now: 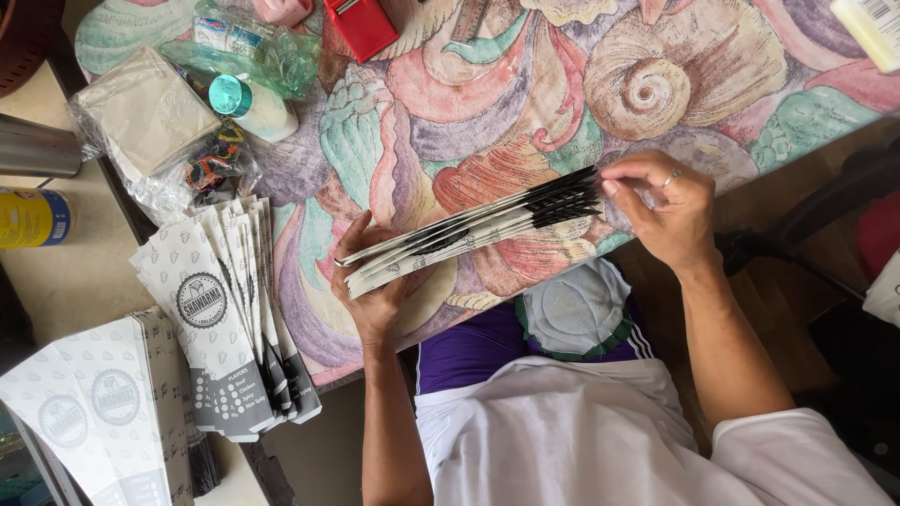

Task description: Applying glue to the edges of paper shawarma wrappers and stacking them for assembly.

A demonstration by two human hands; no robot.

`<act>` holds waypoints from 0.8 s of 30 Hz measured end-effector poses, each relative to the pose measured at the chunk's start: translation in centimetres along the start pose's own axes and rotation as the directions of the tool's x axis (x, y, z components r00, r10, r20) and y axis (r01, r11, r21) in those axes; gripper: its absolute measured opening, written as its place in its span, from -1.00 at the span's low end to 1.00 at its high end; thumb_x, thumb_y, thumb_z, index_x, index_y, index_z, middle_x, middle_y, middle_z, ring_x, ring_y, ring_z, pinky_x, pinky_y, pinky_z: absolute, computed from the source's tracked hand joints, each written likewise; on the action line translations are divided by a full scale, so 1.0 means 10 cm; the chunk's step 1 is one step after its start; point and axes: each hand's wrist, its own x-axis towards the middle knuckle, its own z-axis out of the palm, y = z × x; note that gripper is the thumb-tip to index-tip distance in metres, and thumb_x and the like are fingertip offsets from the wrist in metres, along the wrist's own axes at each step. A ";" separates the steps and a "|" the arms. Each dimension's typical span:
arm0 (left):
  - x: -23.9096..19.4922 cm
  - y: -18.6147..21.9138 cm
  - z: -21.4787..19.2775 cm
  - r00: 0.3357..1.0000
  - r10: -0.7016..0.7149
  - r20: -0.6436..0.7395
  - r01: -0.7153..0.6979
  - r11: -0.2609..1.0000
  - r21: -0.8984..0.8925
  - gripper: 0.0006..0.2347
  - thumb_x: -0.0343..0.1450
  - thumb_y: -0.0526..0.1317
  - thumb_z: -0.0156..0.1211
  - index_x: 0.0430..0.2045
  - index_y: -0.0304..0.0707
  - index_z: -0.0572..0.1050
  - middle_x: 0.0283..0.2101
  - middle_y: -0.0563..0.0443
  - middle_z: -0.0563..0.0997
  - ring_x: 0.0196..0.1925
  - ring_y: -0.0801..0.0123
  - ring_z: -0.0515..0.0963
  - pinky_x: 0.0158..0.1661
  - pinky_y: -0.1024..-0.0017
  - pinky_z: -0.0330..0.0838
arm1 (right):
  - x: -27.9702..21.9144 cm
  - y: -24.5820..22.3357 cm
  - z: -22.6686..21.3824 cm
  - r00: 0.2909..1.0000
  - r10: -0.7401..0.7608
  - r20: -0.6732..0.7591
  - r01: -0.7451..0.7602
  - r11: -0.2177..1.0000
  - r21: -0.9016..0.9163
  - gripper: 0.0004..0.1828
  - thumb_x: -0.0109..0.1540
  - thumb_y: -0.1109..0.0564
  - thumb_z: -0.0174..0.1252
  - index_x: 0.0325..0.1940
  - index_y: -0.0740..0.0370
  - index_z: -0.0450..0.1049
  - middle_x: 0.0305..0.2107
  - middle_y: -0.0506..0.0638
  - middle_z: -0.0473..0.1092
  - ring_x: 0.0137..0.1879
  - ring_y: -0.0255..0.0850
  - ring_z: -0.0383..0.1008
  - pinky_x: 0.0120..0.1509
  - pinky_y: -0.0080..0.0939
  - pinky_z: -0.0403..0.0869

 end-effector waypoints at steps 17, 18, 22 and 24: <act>0.00 0.00 0.04 1.000 -0.006 -0.019 0.007 1.000 0.030 -0.38 0.16 -0.29 0.48 0.17 -0.31 0.43 -0.30 -0.23 0.68 -0.22 0.14 0.67 -0.10 0.20 0.54 | 0.13 -0.03 0.02 0.998 0.057 0.027 -0.058 0.996 0.071 -0.79 0.28 0.52 0.19 -0.02 0.57 0.36 -0.16 0.40 0.51 -0.01 0.09 0.59 0.04 -0.06 0.58; 0.00 0.00 0.03 1.000 -0.006 -0.020 0.006 1.000 0.029 -0.38 0.16 -0.29 0.48 0.17 -0.31 0.43 -0.30 -0.23 0.68 -0.22 0.14 0.67 -0.10 0.20 0.54 | 0.13 0.00 0.03 0.998 0.056 0.027 -0.058 0.996 0.070 -0.79 0.28 0.52 0.19 -0.02 0.57 0.36 -0.16 0.40 0.51 -0.01 0.09 0.59 0.04 -0.06 0.58; -0.01 0.00 0.02 1.000 -0.013 -0.024 0.014 0.998 0.059 -0.39 0.17 -0.26 0.49 0.17 -0.28 0.45 -0.29 -0.21 0.68 -0.21 0.18 0.66 -0.10 0.21 0.53 | 0.17 0.02 0.03 1.000 -0.007 -0.025 0.005 0.996 -0.090 -0.89 0.30 0.55 0.24 -0.13 0.57 0.47 -0.20 0.32 0.53 -0.05 0.05 0.60 0.02 -0.09 0.58; 0.00 0.00 0.02 1.000 -0.013 -0.023 0.015 0.997 0.081 -0.39 0.17 -0.25 0.48 0.16 -0.27 0.46 -0.27 -0.21 0.69 -0.20 0.18 0.66 -0.10 0.20 0.53 | 0.20 0.03 0.03 0.999 -0.036 -0.038 0.030 0.990 -0.136 -0.91 0.31 0.54 0.28 -0.16 0.54 0.51 -0.21 0.29 0.53 -0.05 0.05 0.59 0.02 -0.09 0.58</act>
